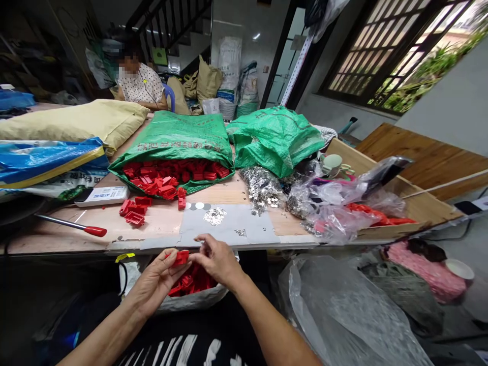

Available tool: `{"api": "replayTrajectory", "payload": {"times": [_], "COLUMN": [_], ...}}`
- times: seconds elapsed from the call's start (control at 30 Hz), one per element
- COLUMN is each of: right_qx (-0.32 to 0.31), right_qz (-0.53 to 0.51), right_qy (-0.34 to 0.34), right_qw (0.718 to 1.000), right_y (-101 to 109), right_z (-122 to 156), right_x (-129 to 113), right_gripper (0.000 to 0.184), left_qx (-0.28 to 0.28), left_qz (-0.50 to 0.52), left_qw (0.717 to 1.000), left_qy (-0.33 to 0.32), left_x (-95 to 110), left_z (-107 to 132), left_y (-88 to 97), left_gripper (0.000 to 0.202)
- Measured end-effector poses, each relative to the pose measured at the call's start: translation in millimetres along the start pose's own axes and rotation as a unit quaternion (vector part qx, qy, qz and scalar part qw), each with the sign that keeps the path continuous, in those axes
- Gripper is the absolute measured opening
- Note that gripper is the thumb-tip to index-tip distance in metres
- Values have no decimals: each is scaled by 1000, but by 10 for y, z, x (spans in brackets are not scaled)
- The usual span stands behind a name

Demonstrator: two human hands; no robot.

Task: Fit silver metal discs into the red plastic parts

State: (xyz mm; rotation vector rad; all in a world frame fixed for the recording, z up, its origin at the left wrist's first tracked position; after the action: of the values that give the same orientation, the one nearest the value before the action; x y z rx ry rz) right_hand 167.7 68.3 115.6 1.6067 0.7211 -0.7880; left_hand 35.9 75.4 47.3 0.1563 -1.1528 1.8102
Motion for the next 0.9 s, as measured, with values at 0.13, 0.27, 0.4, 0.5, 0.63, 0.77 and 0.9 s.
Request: {"api": "replayTrajectory", "payload": {"times": [0.13, 0.27, 0.4, 0.5, 0.63, 0.77, 0.9], "right_qx": [73, 67, 52, 41, 47, 55, 27], "right_qz": [136, 224, 262, 257, 199, 41, -96], "right_qy": [-4, -8, -16, -14, -7, -27, -47], "right_qw": [988, 972, 964, 965, 979, 997, 994], "right_y": [252, 199, 90, 55, 84, 93, -31], "right_z": [-167, -276, -350, -387, -392, -338, -251], "right_x": [117, 134, 116, 108, 85, 44, -37], "right_gripper": [9, 8, 4, 1, 3, 6, 19], "left_qx": [33, 29, 18, 4, -7, -3, 0], "left_qz": [13, 9, 6, 6, -10, -74, -145], "left_qw": [999, 1000, 1000, 1000, 999, 988, 968], "left_qy": [-7, -8, -5, 3, -30, -132, -206], "left_x": [67, 101, 121, 125, 188, 330, 413], "left_z": [-58, -87, -72, -58, -57, -43, -9], "left_y": [130, 140, 108, 68, 25, -5, -34], "left_gripper": [23, 23, 35, 42, 47, 53, 60]}}
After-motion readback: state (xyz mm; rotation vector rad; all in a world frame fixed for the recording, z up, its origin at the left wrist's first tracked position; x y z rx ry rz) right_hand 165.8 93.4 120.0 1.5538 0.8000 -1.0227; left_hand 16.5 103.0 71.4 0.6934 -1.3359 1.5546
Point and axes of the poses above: each hand's wrist, its own z-axis away from the middle knuckle, its own y-axis out of the back of the hand, x = y × z, the point moved 10 cm from there along -z, towards the middle knuckle, and after that the axes turned 8 degrees about x, right-handed, at the moved point
